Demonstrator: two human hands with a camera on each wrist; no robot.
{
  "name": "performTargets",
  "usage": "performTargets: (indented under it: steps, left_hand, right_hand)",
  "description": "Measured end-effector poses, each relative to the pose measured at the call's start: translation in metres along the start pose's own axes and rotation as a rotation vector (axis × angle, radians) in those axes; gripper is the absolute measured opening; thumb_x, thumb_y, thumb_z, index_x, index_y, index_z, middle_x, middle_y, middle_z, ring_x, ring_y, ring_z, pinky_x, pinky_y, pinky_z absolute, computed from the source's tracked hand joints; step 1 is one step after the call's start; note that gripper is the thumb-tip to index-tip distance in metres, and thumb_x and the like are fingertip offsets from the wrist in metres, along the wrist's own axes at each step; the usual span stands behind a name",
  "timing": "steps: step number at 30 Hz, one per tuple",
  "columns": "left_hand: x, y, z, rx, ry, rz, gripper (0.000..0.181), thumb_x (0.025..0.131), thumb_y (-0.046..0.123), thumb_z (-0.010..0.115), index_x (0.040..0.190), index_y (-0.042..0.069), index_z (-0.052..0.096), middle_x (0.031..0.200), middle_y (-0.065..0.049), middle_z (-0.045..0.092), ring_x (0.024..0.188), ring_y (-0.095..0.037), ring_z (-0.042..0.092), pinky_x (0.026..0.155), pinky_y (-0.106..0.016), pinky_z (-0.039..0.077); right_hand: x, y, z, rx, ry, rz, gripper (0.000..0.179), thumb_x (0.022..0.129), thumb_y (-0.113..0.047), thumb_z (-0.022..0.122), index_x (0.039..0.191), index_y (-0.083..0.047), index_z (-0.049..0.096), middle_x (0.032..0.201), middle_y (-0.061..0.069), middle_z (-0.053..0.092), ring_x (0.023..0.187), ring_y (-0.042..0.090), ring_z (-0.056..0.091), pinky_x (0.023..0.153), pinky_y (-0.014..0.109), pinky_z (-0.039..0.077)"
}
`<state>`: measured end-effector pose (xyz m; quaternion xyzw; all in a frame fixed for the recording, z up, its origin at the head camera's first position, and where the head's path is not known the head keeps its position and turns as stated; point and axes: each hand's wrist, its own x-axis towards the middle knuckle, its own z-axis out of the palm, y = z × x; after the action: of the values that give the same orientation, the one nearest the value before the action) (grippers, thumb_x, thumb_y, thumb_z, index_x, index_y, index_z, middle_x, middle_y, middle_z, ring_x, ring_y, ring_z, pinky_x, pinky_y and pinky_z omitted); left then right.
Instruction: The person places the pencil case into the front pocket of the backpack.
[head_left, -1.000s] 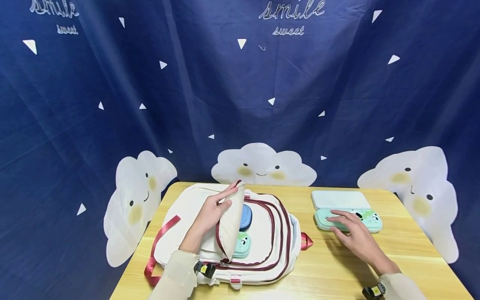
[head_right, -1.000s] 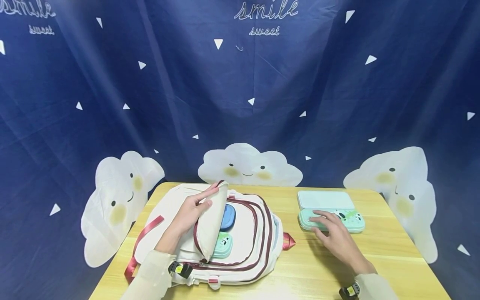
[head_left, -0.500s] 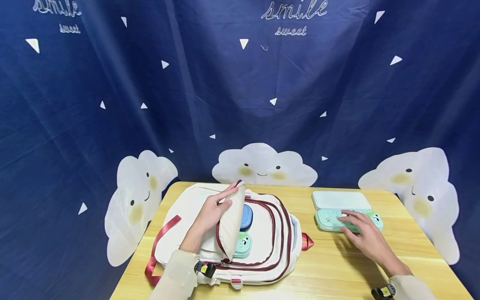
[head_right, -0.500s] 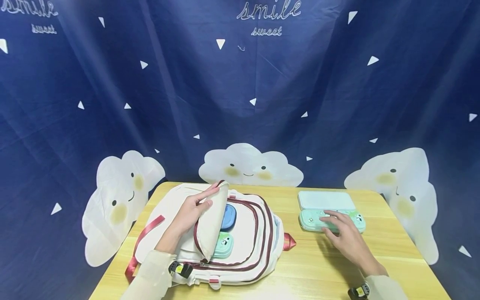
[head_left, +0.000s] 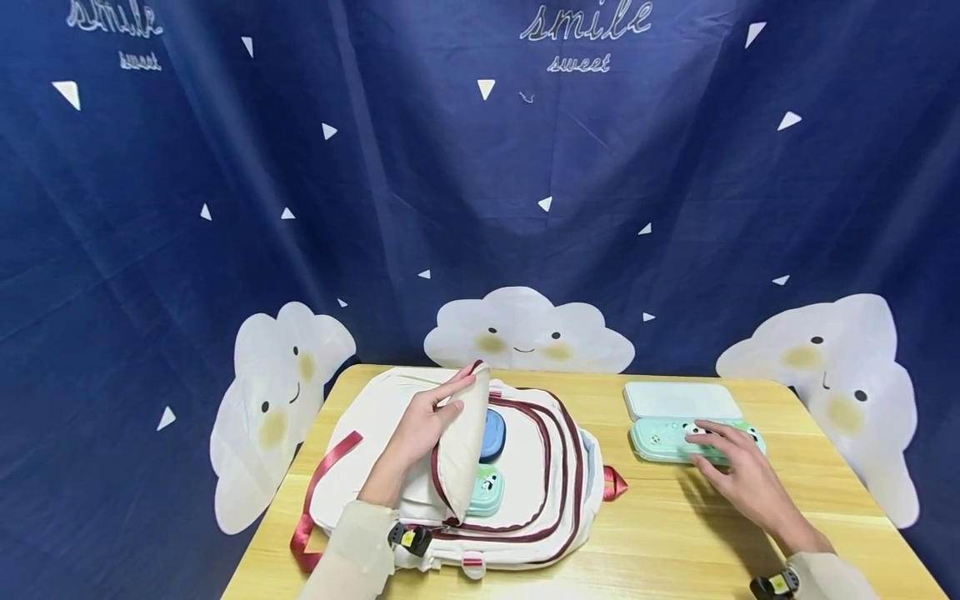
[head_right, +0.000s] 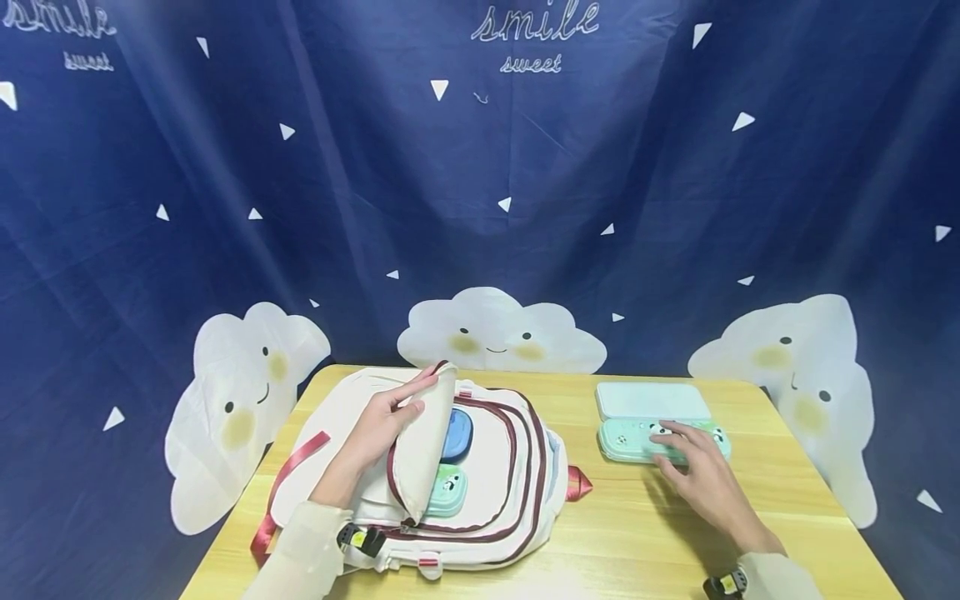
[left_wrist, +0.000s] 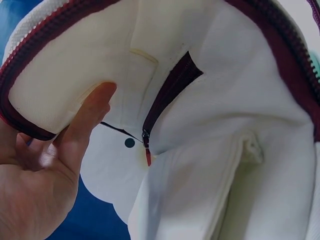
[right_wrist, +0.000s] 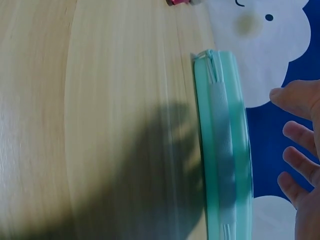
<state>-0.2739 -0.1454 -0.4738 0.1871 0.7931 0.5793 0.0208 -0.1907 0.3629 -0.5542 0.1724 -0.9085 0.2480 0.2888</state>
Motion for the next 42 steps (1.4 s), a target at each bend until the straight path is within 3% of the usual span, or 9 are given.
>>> performTargets:
  steps: [6, 16, 26, 34, 36, 38, 40, 42]
  left_hand:
    - [0.0, -0.001, 0.0, -0.008, -0.003, 0.005, 0.046, 0.107, 0.003, 0.06, 0.152, 0.015, 0.066, 0.168, 0.008, 0.051, 0.162, -0.016, 0.038, 0.134, -0.045, 0.029]
    - [0.001, 0.0, -0.001, -0.044, -0.013, 0.014, 0.046, 0.107, 0.001, 0.058, 0.151, 0.011, 0.066, 0.17, -0.004, 0.049, 0.161, -0.015, 0.039, 0.133, -0.042, 0.029]
    - [0.001, 0.0, -0.001, -0.044, -0.011, 0.004, 0.046, 0.107, 0.001, 0.058, 0.151, 0.012, 0.066, 0.168, 0.003, 0.05, 0.161, -0.015, 0.039, 0.133, -0.043, 0.03]
    - [0.002, -0.002, 0.0, -0.039, -0.013, 0.002, 0.047, 0.107, 0.001, 0.058, 0.152, 0.013, 0.066, 0.171, -0.004, 0.048, 0.162, -0.016, 0.038, 0.134, -0.045, 0.029]
    - [0.002, -0.002, 0.0, -0.04, -0.013, 0.003, 0.047, 0.107, 0.002, 0.058, 0.152, 0.013, 0.066, 0.171, -0.004, 0.048, 0.162, -0.016, 0.038, 0.134, -0.045, 0.028]
    - [0.002, -0.002, 0.0, -0.043, -0.014, 0.004, 0.046, 0.107, 0.002, 0.059, 0.152, 0.013, 0.066, 0.17, -0.004, 0.048, 0.162, -0.016, 0.038, 0.134, -0.044, 0.028]
    - [0.002, -0.001, 0.0, -0.049, -0.016, 0.007, 0.046, 0.107, 0.001, 0.058, 0.151, 0.012, 0.066, 0.171, -0.005, 0.048, 0.162, -0.015, 0.038, 0.134, -0.044, 0.028]
    - [0.001, -0.001, 0.001, -0.056, -0.019, 0.011, 0.046, 0.107, 0.001, 0.058, 0.151, 0.011, 0.066, 0.171, -0.005, 0.048, 0.162, -0.016, 0.038, 0.134, -0.044, 0.029]
  right_hand:
    - [-0.003, 0.005, -0.003, -0.01, -0.008, 0.018, 0.039, 0.079, 0.001, 0.091, 0.116, -0.007, 0.08, 0.135, 0.021, 0.07, 0.123, 0.029, 0.054, 0.114, -0.002, 0.013]
    - [-0.004, 0.012, -0.011, -0.018, -0.022, 0.048, 0.035, 0.083, 0.0, 0.088, 0.116, -0.006, 0.079, 0.136, 0.024, 0.068, 0.12, 0.043, 0.054, 0.111, -0.002, 0.01]
    - [-0.004, 0.02, -0.015, -0.009, -0.028, 0.065, 0.034, 0.084, 0.0, 0.087, 0.116, -0.003, 0.078, 0.139, 0.027, 0.065, 0.123, 0.05, 0.053, 0.113, 0.001, 0.008]
    - [-0.005, 0.03, -0.019, -0.018, -0.038, 0.08, 0.035, 0.087, -0.003, 0.086, 0.12, -0.001, 0.076, 0.141, 0.031, 0.062, 0.124, 0.053, 0.052, 0.116, 0.004, 0.007]
    - [-0.005, 0.03, -0.021, -0.016, -0.051, 0.099, 0.036, 0.088, -0.005, 0.086, 0.122, -0.001, 0.076, 0.143, 0.031, 0.061, 0.126, 0.054, 0.051, 0.127, 0.021, 0.017]
    - [-0.005, 0.031, -0.023, -0.009, -0.07, 0.124, 0.036, 0.09, -0.008, 0.085, 0.124, -0.001, 0.075, 0.145, 0.032, 0.059, 0.127, 0.056, 0.049, 0.13, 0.048, 0.027]
    - [-0.005, 0.033, -0.023, 0.0, -0.089, 0.146, 0.037, 0.092, -0.011, 0.085, 0.126, -0.001, 0.074, 0.147, 0.032, 0.058, 0.129, 0.057, 0.047, 0.116, 0.072, 0.035]
    - [-0.006, 0.035, -0.023, 0.004, -0.098, 0.157, 0.038, 0.092, -0.013, 0.085, 0.127, -0.001, 0.074, 0.147, 0.033, 0.057, 0.129, 0.059, 0.046, 0.103, 0.081, 0.037]
